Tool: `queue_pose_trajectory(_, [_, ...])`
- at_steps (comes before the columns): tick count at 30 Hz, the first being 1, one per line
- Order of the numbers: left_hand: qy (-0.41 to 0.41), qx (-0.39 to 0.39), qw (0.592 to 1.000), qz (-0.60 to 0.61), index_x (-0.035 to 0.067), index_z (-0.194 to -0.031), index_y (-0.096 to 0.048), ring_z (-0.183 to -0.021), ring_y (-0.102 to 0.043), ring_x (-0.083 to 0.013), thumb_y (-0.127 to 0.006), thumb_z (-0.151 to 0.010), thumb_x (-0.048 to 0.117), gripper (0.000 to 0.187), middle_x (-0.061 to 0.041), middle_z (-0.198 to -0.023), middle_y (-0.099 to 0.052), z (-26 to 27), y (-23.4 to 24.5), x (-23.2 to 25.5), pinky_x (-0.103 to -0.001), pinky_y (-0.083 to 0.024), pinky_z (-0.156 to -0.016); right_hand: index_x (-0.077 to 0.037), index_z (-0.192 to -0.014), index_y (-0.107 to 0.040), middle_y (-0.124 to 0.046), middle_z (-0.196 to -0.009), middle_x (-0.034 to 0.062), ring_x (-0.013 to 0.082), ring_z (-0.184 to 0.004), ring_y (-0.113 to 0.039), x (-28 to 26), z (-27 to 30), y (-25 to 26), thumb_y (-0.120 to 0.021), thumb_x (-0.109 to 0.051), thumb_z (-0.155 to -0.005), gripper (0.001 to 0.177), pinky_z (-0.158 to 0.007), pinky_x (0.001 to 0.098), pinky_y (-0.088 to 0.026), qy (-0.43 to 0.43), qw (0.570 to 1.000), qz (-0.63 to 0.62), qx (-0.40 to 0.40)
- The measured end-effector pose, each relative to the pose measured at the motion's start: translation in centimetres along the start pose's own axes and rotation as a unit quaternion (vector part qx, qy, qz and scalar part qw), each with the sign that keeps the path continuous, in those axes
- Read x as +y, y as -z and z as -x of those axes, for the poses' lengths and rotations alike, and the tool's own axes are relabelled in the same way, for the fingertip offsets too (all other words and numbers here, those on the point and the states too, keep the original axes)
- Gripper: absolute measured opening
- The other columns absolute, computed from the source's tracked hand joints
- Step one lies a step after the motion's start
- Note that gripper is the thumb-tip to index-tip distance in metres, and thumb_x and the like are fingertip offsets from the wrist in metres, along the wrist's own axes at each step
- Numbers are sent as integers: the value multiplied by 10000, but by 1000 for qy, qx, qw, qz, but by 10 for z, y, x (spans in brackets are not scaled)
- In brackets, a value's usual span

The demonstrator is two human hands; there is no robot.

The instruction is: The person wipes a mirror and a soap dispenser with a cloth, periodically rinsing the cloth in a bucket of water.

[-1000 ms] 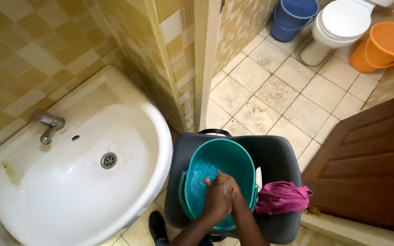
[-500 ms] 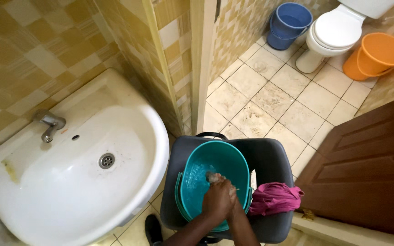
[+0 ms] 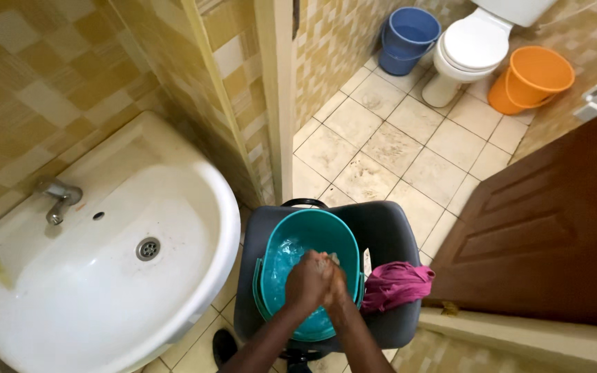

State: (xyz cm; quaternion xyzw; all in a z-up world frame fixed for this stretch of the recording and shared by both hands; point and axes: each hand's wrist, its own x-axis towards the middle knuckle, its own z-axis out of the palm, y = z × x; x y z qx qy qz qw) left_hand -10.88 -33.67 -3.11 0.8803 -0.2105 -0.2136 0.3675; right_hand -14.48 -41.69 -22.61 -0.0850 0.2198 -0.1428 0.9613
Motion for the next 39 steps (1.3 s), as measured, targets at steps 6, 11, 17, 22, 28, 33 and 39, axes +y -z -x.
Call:
queue_pose_trajectory(6, [-2,47,991,127,78,-970,-538,-894,-582,-292,-668,-640,290,414,-148,-964,-574,-17,43,5,-383,-460,-738,-87,-974,-566,-626,-910,82,236,-808,-607,-35,60,-84,-519,-298,-844,252,-671,392,-480,-178,981,37,71])
queue_pose_trajectory(11, [-79,63,993,66,87,-961,-621,-955,-521,-310,-556,-712,247,304,-136,-1018,-563,-13,31,-3,-385,-394,-839,-59,-1150,-490,-568,-1107,114,255,-981,-579,-35,83,-98,-443,-185,-875,306,-863,454,-464,-196,981,12,-6])
queue_pose_trajectory(17, [-68,-28,993,91,85,-1070,-579,-993,-557,-306,-420,-790,274,373,-144,-1081,-588,-10,40,5,-393,-412,-861,-105,-1116,-476,-579,-1056,119,273,-940,-581,-36,114,-147,-446,-384,-786,433,-787,540,-468,-195,979,40,-32])
queue_pose_trajectory(22, [-53,-168,984,41,92,-1196,-495,-1006,-573,-285,-523,-781,339,483,-148,-1098,-595,-17,54,15,-379,-426,-868,-54,-1109,-473,-563,-989,141,228,-838,-598,-36,124,-164,-540,-292,-796,399,-645,364,-525,-156,974,164,-29])
queue_pose_trajectory(28, [39,-342,851,397,52,-1345,-153,-1065,-577,-203,-695,-712,296,868,-171,-1144,-601,-33,59,5,-295,-466,-858,-43,-1001,-479,-537,-831,69,115,-653,-531,-34,125,-177,-633,-60,-754,291,-435,181,-397,-145,959,223,-100])
queue_pose_trajectory(33, [-16,-332,845,418,39,-1343,-292,-898,-620,-206,-700,-688,183,785,-154,-1050,-623,-28,65,17,-294,-516,-747,5,-988,-476,-506,-791,43,62,-608,-453,-35,113,-167,-610,-24,-811,224,-410,147,-346,-197,957,171,-127])
queue_pose_trajectory(39, [-203,-229,917,256,75,-1134,-605,-827,-558,-77,-611,-840,222,329,-17,-973,-638,-33,51,13,-266,-472,-736,65,-951,-501,-461,-713,43,58,-544,-416,-38,102,-150,-616,-35,-855,180,-401,156,-331,-242,945,167,-142])
